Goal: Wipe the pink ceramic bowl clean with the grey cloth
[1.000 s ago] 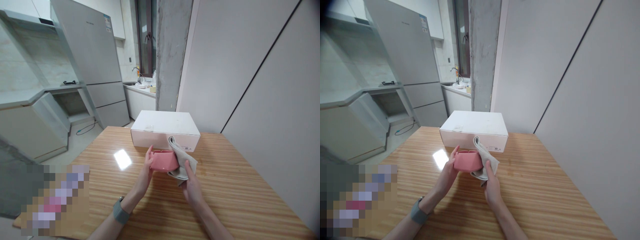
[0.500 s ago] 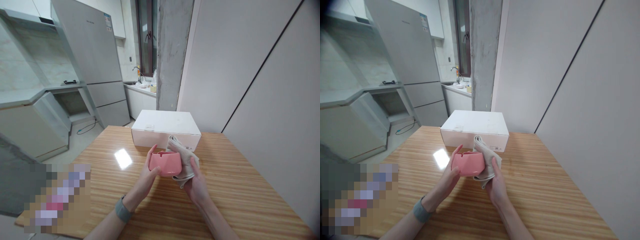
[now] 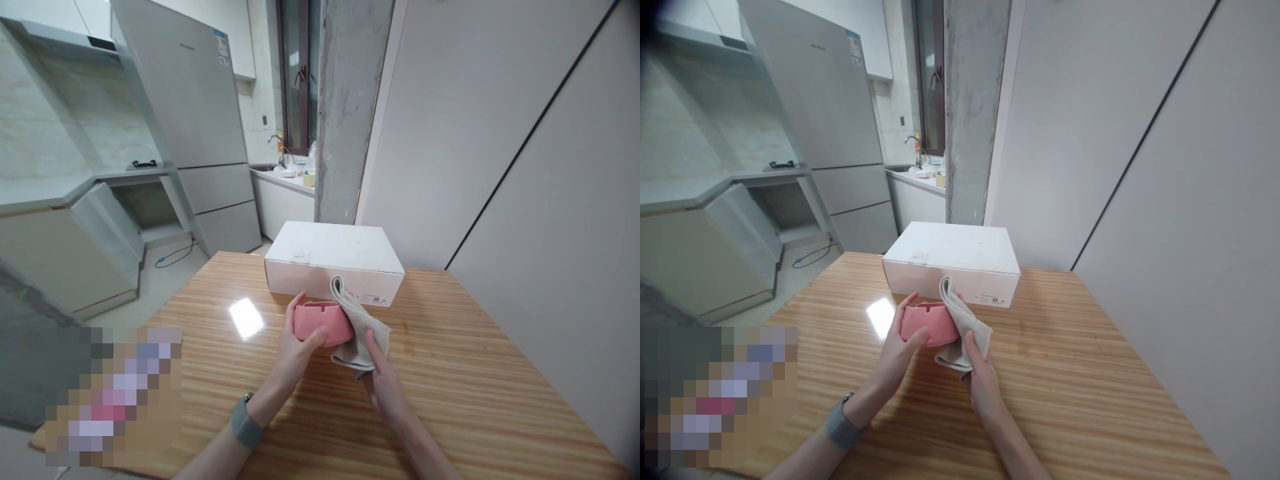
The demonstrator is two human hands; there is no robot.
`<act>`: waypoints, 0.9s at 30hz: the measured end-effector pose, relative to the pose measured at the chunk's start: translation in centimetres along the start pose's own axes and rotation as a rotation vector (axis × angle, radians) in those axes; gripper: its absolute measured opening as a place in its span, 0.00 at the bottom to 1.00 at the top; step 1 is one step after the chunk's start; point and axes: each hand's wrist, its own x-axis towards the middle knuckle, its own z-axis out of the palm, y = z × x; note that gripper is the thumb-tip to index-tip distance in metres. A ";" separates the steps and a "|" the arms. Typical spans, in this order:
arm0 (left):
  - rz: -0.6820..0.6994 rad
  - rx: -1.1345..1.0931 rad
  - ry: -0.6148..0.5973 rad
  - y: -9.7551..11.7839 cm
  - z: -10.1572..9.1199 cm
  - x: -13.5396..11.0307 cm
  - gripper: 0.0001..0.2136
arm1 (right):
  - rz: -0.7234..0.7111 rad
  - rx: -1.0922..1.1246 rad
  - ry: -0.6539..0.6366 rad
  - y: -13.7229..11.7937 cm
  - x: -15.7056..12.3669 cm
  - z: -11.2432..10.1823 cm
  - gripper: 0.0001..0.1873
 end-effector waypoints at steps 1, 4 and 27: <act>-0.003 0.009 0.001 0.0 0.0 0.0 0.41 | 0.015 -0.009 0.015 0.1 0.0 0.0 0.23; -0.050 -0.083 -0.040 -0.3 -0.2 0.3 0.41 | 0.069 -0.015 0.057 -0.2 0.2 0.2 0.26; -0.130 -0.370 -0.297 -0.8 -0.1 -0.5 0.33 | 0.135 0.051 -0.012 -2.7 0.3 0.5 0.28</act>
